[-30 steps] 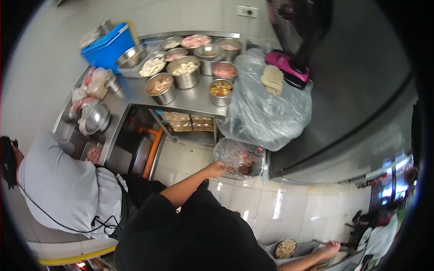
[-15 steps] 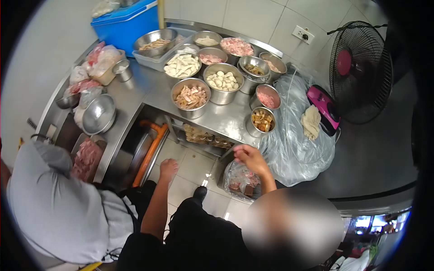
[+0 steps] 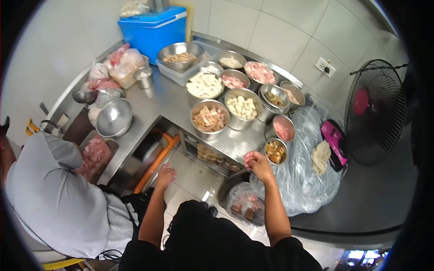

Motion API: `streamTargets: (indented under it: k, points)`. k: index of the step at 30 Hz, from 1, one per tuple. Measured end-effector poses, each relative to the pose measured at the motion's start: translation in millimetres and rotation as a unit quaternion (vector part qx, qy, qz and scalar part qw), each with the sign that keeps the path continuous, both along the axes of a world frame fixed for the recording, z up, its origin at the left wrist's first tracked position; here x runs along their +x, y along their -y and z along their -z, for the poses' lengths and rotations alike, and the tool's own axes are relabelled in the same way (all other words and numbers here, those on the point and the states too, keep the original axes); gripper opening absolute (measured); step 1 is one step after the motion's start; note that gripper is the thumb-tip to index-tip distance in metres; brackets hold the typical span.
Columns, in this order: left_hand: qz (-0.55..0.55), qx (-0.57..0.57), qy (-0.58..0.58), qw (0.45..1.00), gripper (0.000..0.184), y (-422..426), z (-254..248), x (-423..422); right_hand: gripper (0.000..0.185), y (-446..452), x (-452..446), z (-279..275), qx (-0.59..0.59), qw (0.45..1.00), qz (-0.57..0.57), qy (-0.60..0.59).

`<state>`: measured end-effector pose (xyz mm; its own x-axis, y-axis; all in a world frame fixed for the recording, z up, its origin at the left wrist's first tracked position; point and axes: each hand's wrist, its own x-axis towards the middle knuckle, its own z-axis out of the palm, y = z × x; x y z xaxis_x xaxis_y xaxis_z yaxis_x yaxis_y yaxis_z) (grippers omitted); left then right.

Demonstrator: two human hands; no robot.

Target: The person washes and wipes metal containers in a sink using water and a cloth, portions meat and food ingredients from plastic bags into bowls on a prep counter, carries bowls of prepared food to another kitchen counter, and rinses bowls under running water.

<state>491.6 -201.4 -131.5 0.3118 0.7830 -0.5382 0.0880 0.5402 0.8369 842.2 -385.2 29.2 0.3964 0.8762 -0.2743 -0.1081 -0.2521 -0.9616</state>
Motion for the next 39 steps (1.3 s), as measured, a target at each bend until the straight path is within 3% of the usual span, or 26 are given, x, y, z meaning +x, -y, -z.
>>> streamTargets:
  k: [1,6,11,12,14,15,17,18,20,21,22,24,26,27,30,31,33,36,39]
  points:
    - [0.013,-0.004,-0.018,1.0,0.053,-4,-13,5,0.017,-12,2,-2,0.012,1.0,-0.009,-0.005]
    - [-0.02,0.069,-0.017,0.997,0.052,-33,-49,22,0.014,-69,-3,-50,0.065,0.994,0.022,0.082]
    - [-0.013,0.235,0.051,0.971,0.026,-112,-48,58,0.016,-166,27,-67,0.073,0.983,0.049,0.159]
    - [0.001,0.259,0.041,0.965,0.022,-117,-76,74,0.014,-193,35,-67,0.068,0.982,0.055,0.167]
    - [-0.003,0.311,0.095,0.946,0.022,-131,-92,109,0.014,-243,46,-59,0.072,0.992,0.083,0.057]
    - [0.005,0.305,0.097,0.947,0.022,-131,-106,122,0.014,-267,58,-42,0.066,0.992,0.092,0.057]
    - [0.083,0.277,0.029,0.957,0.017,-128,-135,143,0.018,-302,78,0,0.003,0.976,0.007,0.218]
    - [0.095,0.27,0.029,0.958,0.017,-127,-137,149,0.018,-306,69,-7,-0.006,0.977,0.017,0.214]
    - [0.169,0.201,0.03,0.964,0.012,-123,-138,155,0.023,-312,46,-28,-0.098,0.923,0.02,0.373]
    - [0.134,0.179,0.076,0.972,0.011,-119,-140,159,0.026,-310,32,-43,-0.104,0.926,0.054,0.358]
    - [0.152,0.17,0.078,0.971,0.011,-116,-142,156,0.025,-308,24,-47,-0.081,0.898,0.041,0.43]
    - [0.086,0.134,0.059,0.985,0.012,-108,-150,149,0.027,-305,8,-62,-0.106,0.893,0.033,0.435]
    - [0.068,0.118,0.088,0.987,0.011,-101,-158,135,0.027,-320,-1,-26,-0.118,0.918,0.179,0.333]
    - [0.085,0.112,0.087,0.986,0.011,-97,-155,132,0.038,-321,-9,-32,-0.161,0.92,0.171,0.315]
    - [0.047,0.103,0.114,0.987,0.009,-98,-151,119,0.029,-346,-25,7,-0.023,0.933,0.334,0.129]
    - [0.048,0.101,0.117,0.987,0.009,-97,-150,118,0.029,-350,-25,13,-0.021,0.934,0.333,0.126]
    - [0.047,0.099,0.121,0.987,0.01,-96,-152,113,0.024,-351,-30,-13,-0.017,0.925,0.347,-0.157]
    - [0.049,0.087,0.099,0.99,0.009,-96,-157,111,0.022,-361,-24,-2,0.0,0.904,0.334,-0.266]
    - [0.05,0.081,0.111,0.989,0.011,-96,-151,109,0.02,-365,-24,1,0.012,0.903,0.338,-0.266]
